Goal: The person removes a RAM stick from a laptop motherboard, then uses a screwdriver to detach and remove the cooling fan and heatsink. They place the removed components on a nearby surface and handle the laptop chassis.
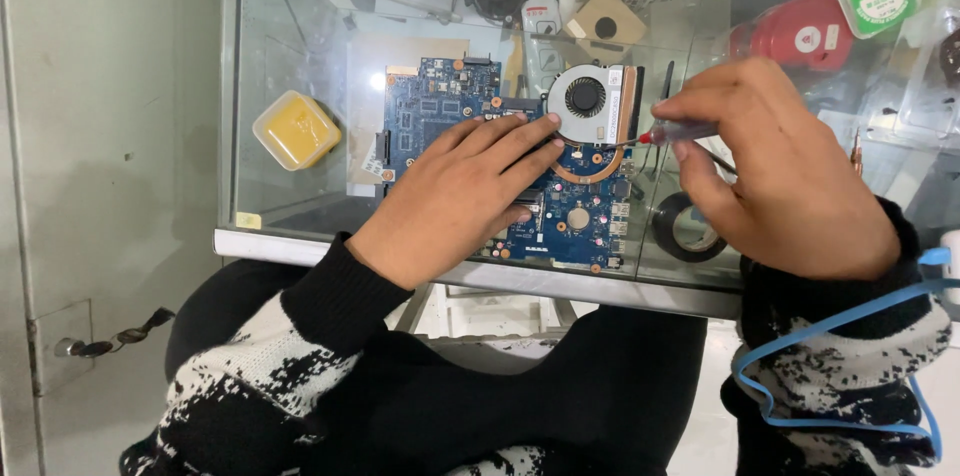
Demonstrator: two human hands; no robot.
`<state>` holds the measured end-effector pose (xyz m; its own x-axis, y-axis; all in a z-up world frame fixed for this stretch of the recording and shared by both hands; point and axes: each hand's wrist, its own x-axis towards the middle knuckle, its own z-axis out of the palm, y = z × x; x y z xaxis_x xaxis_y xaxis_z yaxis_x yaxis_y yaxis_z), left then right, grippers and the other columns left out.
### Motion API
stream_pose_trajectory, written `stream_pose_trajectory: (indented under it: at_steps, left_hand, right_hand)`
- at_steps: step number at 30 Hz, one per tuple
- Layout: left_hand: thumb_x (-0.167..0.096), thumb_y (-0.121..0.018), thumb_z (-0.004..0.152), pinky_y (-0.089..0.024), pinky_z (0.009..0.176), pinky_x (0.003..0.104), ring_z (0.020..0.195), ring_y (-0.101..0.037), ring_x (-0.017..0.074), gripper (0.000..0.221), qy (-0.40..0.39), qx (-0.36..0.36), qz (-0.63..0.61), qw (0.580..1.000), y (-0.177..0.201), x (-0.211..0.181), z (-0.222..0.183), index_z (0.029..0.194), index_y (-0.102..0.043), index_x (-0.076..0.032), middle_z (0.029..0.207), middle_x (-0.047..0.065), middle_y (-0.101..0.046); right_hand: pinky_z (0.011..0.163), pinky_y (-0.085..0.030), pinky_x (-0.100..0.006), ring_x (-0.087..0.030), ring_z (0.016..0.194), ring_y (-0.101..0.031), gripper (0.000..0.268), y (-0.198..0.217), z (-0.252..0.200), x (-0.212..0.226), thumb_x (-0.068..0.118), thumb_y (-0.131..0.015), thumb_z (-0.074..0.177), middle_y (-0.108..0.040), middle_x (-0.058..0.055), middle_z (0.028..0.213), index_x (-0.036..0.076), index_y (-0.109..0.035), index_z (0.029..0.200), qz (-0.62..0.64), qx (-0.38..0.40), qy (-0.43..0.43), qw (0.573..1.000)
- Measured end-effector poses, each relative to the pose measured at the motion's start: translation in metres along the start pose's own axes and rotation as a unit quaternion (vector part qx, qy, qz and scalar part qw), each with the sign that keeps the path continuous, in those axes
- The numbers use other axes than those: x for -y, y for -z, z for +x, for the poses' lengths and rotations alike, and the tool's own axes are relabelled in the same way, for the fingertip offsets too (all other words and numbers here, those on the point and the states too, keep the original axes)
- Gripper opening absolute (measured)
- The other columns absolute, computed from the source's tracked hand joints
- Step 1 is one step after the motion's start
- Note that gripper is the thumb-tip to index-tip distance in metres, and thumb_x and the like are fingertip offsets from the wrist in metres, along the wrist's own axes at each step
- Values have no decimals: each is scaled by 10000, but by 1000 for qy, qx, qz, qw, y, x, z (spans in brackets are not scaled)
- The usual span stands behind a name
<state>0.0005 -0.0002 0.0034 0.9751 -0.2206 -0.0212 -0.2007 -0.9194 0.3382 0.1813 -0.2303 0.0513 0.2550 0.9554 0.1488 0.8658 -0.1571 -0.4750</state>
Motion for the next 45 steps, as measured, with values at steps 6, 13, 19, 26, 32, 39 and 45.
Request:
stream_pose_trajectory:
  at_steps: [6,13,19,26,32,39,45]
  left_hand:
    - [-267,-718,906,-406,1138,516,1411,-469,315,660,3,-1,-7,1000,2,-2,1,1495,-476,-96,1608,122,-420]
    - [-254,-710,913,-415,1132,512,1414,-468,322,642,3,-8,-2,1000,1,-1,0,1492,-481,-96,1602,126,-429]
    - [-231,-736,893,-420,1114,528,1412,-461,342,650,-4,-7,-21,1000,6,-2,2,1478,-485,-100,1587,136,-440]
    - [-309,-722,960,-454,899,452,1173,-564,283,424,27,-70,-73,995,11,-1,21,1329,-621,-127,1318,70,-601]
    - [-210,-750,915,-435,860,426,1050,-596,250,314,23,-104,-69,992,-12,-7,46,1212,-692,-127,1127,39,-657]
    - [-249,-786,930,-357,766,394,951,-552,243,252,19,-165,-42,985,-24,-12,48,1131,-697,-124,1023,21,-632]
    - [-249,-723,982,-349,764,362,885,-583,205,116,42,-208,-69,975,-20,-7,47,1009,-730,-137,946,0,-679]
  right_hand:
    - [828,-538,-457,-348,1027,-645,762,-15,1,-9,594,-792,909,-649,-183,1099,-59,-679,1284,-201,-27,20,979]
    - [830,-544,-478,-402,935,-615,368,-8,-1,-2,46,-695,1033,-528,-284,1220,-96,-570,1349,-70,-3,24,997]
    - [1033,-470,-526,-434,1218,-580,653,-13,3,-12,372,-750,952,-632,-278,1280,-120,-595,1354,-81,-4,6,997]
    - [936,-495,-482,-390,1085,-587,348,-6,4,-5,87,-614,1055,-547,-257,1195,-82,-554,1353,-14,-12,2,1000]
    - [912,-481,-453,-362,1068,-599,305,-4,3,-3,49,-636,1041,-598,-210,1161,-45,-560,1320,-1,-36,-6,999]
    - [919,-504,-440,-353,1047,-621,274,-2,1,-3,20,-672,1039,-610,-219,1152,-60,-607,1293,15,-78,-17,997]
    - [919,-550,-437,-373,1050,-627,255,-6,-3,-11,-43,-728,1040,-626,-257,1169,-87,-599,1254,29,-146,-5,989]
